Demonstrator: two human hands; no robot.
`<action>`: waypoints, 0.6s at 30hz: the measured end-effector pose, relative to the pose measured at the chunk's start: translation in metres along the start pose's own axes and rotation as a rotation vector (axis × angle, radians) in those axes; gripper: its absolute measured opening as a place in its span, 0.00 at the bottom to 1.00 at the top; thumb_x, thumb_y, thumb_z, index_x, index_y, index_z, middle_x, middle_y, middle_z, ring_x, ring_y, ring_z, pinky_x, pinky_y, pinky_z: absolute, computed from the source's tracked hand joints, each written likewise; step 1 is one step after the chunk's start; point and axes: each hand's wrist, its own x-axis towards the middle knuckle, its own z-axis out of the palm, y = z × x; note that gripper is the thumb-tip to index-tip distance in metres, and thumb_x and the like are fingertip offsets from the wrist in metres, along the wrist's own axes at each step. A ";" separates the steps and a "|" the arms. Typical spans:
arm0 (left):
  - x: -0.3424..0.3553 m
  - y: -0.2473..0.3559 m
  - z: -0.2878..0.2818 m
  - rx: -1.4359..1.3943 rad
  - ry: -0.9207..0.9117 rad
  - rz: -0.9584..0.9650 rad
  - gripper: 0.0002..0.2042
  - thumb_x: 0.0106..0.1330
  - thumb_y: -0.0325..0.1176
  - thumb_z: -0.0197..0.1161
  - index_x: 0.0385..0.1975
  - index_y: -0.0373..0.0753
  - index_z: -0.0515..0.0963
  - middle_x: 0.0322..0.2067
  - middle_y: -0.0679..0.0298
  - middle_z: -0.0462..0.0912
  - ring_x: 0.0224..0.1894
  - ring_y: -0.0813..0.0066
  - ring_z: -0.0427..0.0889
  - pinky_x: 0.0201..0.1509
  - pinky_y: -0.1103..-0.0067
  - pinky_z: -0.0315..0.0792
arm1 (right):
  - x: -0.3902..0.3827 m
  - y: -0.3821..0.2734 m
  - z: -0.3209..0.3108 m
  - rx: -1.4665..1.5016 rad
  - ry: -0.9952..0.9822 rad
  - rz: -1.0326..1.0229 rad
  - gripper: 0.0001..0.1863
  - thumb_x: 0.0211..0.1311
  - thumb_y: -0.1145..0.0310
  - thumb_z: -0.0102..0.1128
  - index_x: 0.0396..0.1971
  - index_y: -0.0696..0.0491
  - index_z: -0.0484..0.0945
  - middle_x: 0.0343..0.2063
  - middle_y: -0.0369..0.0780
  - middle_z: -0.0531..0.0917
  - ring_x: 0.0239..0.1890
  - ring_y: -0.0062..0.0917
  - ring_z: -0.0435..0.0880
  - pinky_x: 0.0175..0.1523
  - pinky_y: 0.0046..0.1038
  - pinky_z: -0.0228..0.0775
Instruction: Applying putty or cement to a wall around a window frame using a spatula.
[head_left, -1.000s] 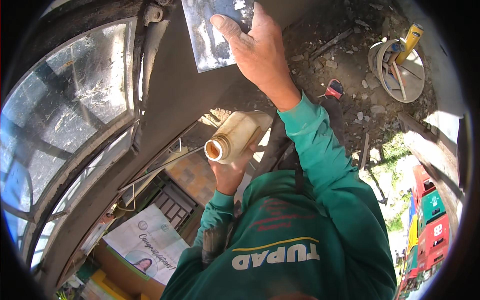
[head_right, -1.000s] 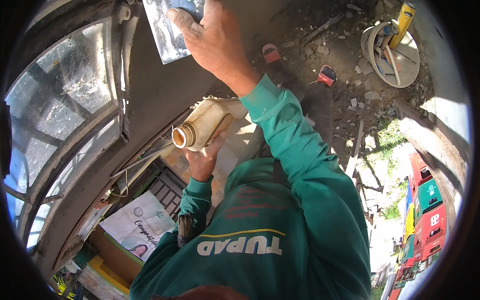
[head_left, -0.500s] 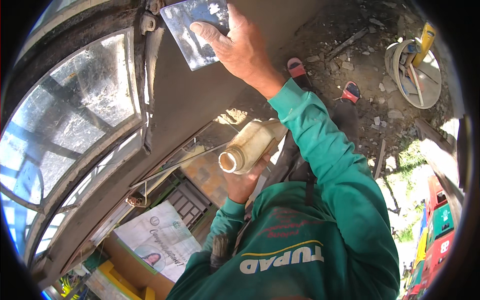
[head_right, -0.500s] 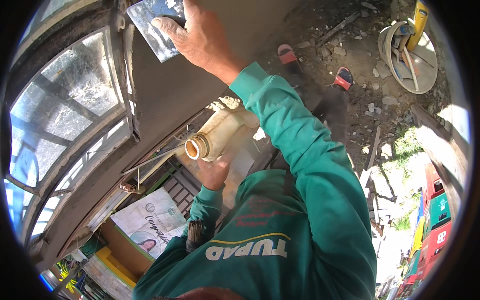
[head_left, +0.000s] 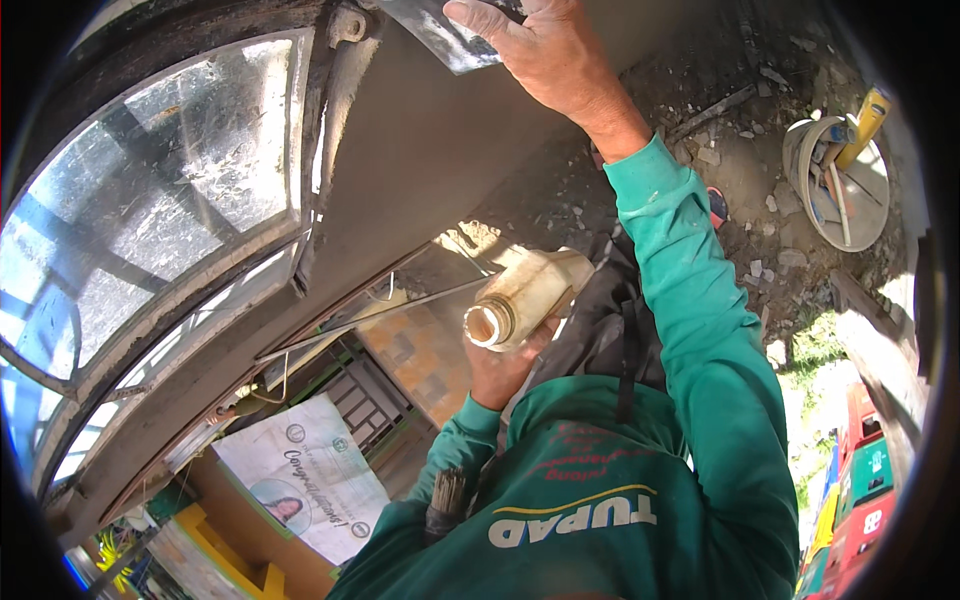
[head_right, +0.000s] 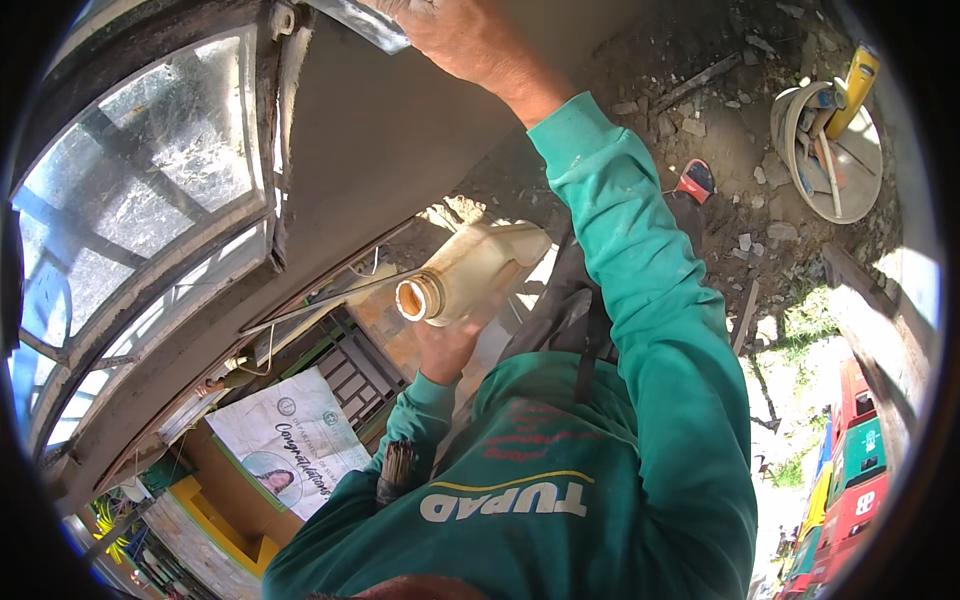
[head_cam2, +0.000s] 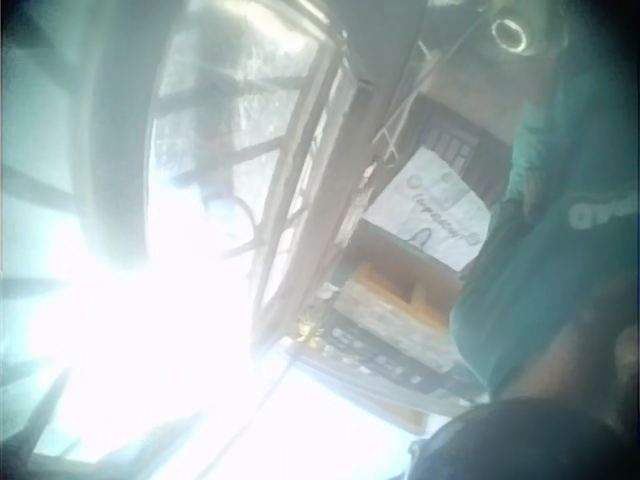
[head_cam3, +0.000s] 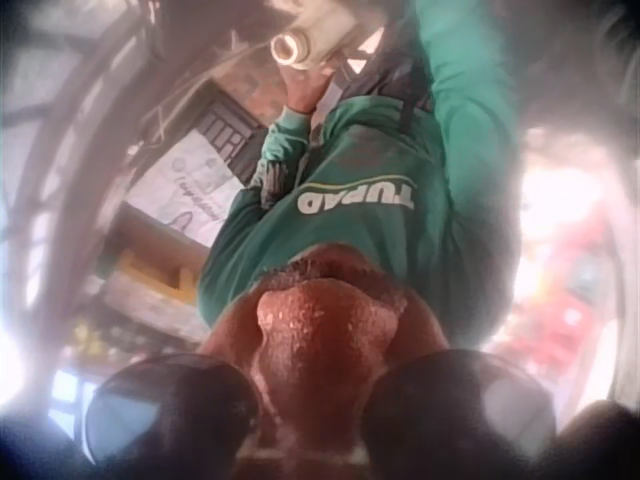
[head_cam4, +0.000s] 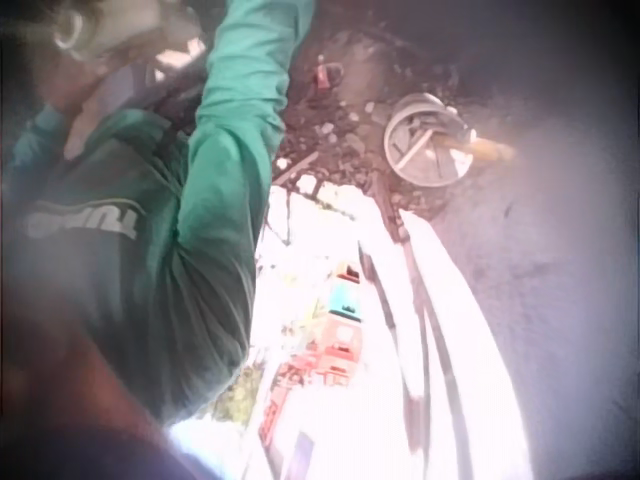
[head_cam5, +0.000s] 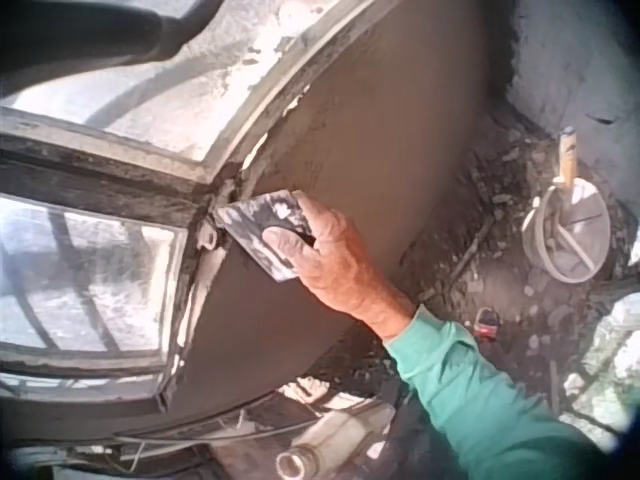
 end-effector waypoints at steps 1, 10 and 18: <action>0.001 0.002 0.001 0.017 0.010 0.015 0.31 0.57 0.28 0.80 0.60 0.30 0.73 0.52 0.57 0.86 0.51 0.71 0.86 0.55 0.73 0.81 | 0.004 -0.004 -0.003 -0.031 -0.005 0.022 0.18 0.72 0.58 0.66 0.50 0.56 0.79 0.37 0.46 0.88 0.38 0.37 0.89 0.43 0.35 0.78; 0.008 -0.003 0.001 -0.068 0.022 0.034 0.35 0.55 0.28 0.82 0.63 0.31 0.72 0.53 0.58 0.85 0.53 0.72 0.85 0.59 0.74 0.80 | 0.017 -0.011 -0.005 -0.295 -0.061 -0.138 0.14 0.72 0.62 0.66 0.46 0.57 0.81 0.32 0.49 0.87 0.33 0.38 0.89 0.38 0.35 0.76; 0.007 -0.005 -0.004 -0.058 0.089 0.077 0.34 0.56 0.30 0.82 0.62 0.31 0.72 0.53 0.58 0.85 0.53 0.72 0.85 0.59 0.73 0.79 | 0.009 -0.022 -0.001 -0.212 -0.012 -0.138 0.11 0.71 0.66 0.67 0.44 0.57 0.81 0.31 0.47 0.88 0.35 0.36 0.90 0.39 0.33 0.78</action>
